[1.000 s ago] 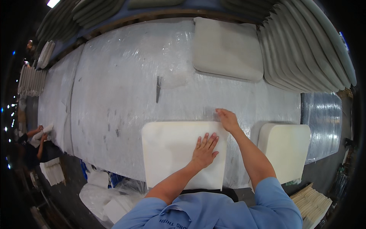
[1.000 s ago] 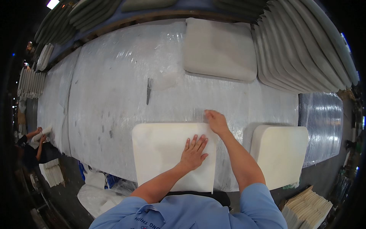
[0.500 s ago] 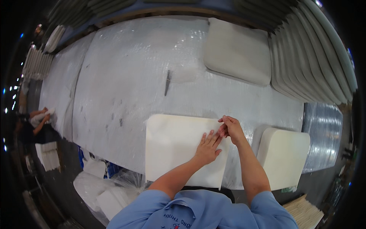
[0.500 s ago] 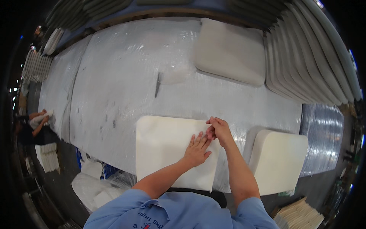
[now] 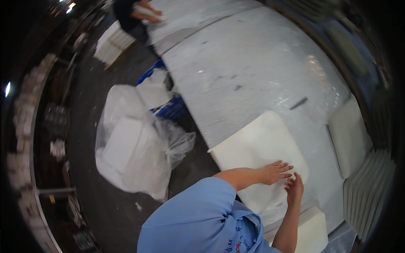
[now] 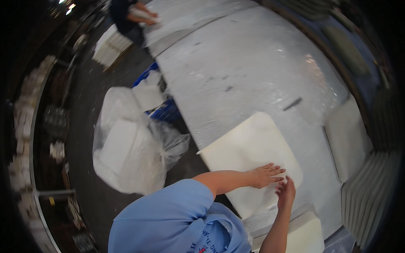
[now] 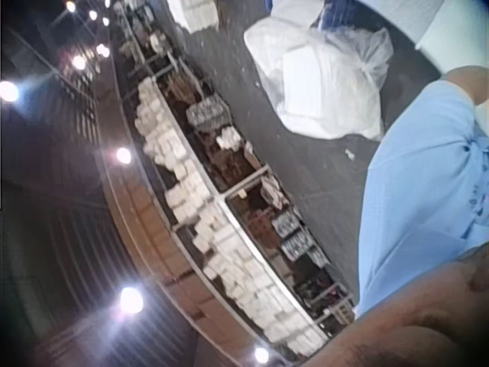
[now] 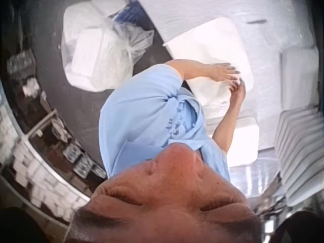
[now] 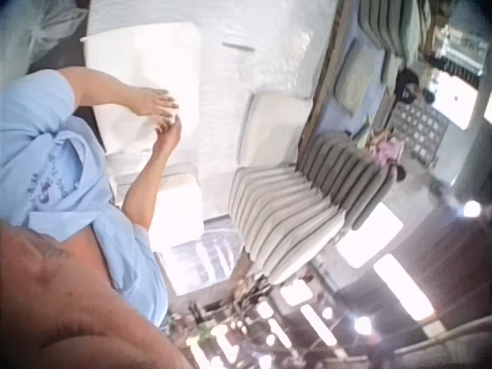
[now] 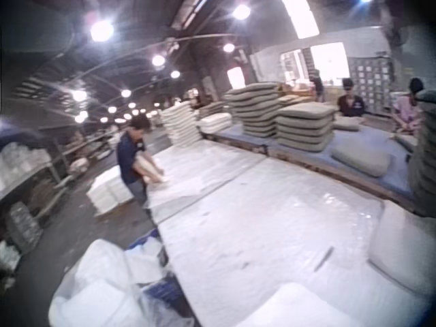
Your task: The person wraps rectangular foam blocks in thin white plastic film on a worktable. They smooth the film over each block, fold the edges, and place the wrapped blocks into a large plastic bag. The person repeats this process for multiple blocks.
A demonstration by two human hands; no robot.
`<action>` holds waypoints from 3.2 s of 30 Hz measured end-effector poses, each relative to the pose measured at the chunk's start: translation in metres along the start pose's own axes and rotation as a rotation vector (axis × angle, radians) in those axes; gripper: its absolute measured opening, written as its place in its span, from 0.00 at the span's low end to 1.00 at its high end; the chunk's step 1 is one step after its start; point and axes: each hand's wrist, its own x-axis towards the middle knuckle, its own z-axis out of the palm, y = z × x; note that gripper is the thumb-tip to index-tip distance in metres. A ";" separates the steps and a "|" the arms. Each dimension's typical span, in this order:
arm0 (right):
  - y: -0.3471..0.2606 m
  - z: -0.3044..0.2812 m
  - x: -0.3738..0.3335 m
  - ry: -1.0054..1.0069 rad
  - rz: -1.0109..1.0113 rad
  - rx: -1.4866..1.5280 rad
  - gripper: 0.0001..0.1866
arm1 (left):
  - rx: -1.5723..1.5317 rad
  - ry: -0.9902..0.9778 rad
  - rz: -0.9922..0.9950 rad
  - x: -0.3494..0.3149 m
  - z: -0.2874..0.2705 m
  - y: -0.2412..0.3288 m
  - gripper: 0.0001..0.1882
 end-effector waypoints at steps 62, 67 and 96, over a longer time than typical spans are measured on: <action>0.305 0.437 -0.196 -0.320 -0.018 -1.608 0.16 | -1.201 2.417 -1.626 -1.096 -0.029 -0.094 0.08; 0.301 0.468 -0.172 -0.666 -0.322 -1.805 0.15 | -1.600 2.694 -0.998 -1.096 -0.059 -0.093 0.10; 0.269 1.090 -0.455 -1.659 -0.980 -0.644 0.13 | -0.847 2.120 -1.369 -0.880 -0.143 -0.049 0.31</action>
